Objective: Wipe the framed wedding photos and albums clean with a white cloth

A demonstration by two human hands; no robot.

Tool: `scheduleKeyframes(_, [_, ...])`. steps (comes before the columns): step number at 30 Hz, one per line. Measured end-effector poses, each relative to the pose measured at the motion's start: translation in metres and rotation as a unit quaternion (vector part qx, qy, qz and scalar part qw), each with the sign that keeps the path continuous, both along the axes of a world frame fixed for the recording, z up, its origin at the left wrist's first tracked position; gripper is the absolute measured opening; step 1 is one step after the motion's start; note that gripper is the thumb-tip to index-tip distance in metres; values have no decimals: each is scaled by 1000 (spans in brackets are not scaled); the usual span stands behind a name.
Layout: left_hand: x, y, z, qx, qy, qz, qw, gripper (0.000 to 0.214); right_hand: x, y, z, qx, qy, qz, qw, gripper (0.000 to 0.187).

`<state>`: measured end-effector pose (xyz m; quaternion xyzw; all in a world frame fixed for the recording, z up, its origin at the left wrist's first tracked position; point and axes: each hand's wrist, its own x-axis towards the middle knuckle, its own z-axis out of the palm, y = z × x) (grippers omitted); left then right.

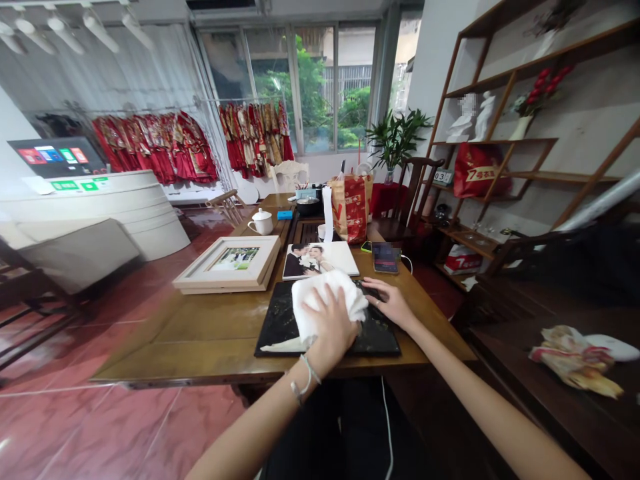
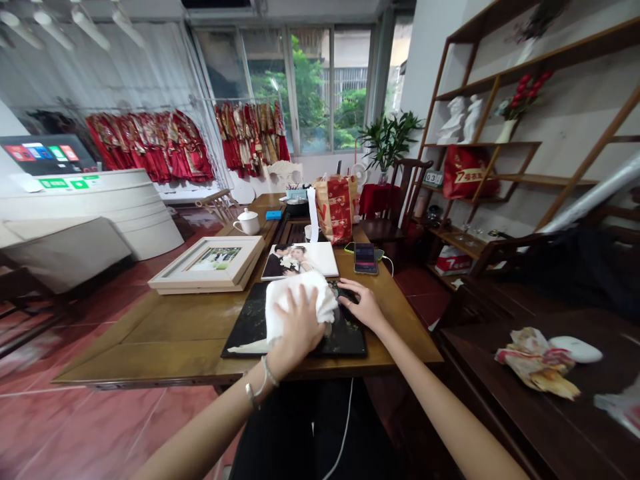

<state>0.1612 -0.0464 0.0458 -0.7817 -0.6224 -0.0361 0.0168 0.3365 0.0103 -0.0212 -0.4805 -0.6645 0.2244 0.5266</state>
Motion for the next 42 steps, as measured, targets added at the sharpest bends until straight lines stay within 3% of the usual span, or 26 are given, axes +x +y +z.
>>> scheduleKeyframes(5, [0,21,-10,41,7,30,999,76,0,-24,0,-20,29,17,999,32])
scheduleKeyframes(11, [-4,18,-9,42,16,23,999,72,-6,-32,-5,-20,22,22,999,31])
scheduleKeyframes(17, [-53,-8,-4,21,16,-48,999,74,-2,-20,-8,-26,13,17,999,31])
scheduleKeyframes(21, [-89,-19,-6,30,29,9,999,73,-5,-14,-8,-33,2,-2,999,31])
scheduleKeyframes(24, [-98,-20,-9,40,38,35,998,75,-10,-8,-6,-29,-13,-7,999,28])
scheduleKeyframes(32, [-90,-16,-8,24,34,26,999,77,-9,-8,-1,-18,-60,16,998,30])
scheduleKeyframes(38, [-53,-20,-3,-9,14,-53,998,79,-5,-6,-4,-16,-66,8,998,28])
scheduleKeyframes(42, [-40,-6,2,-10,3,-78,997,76,-2,-3,-7,-21,-66,3,998,30])
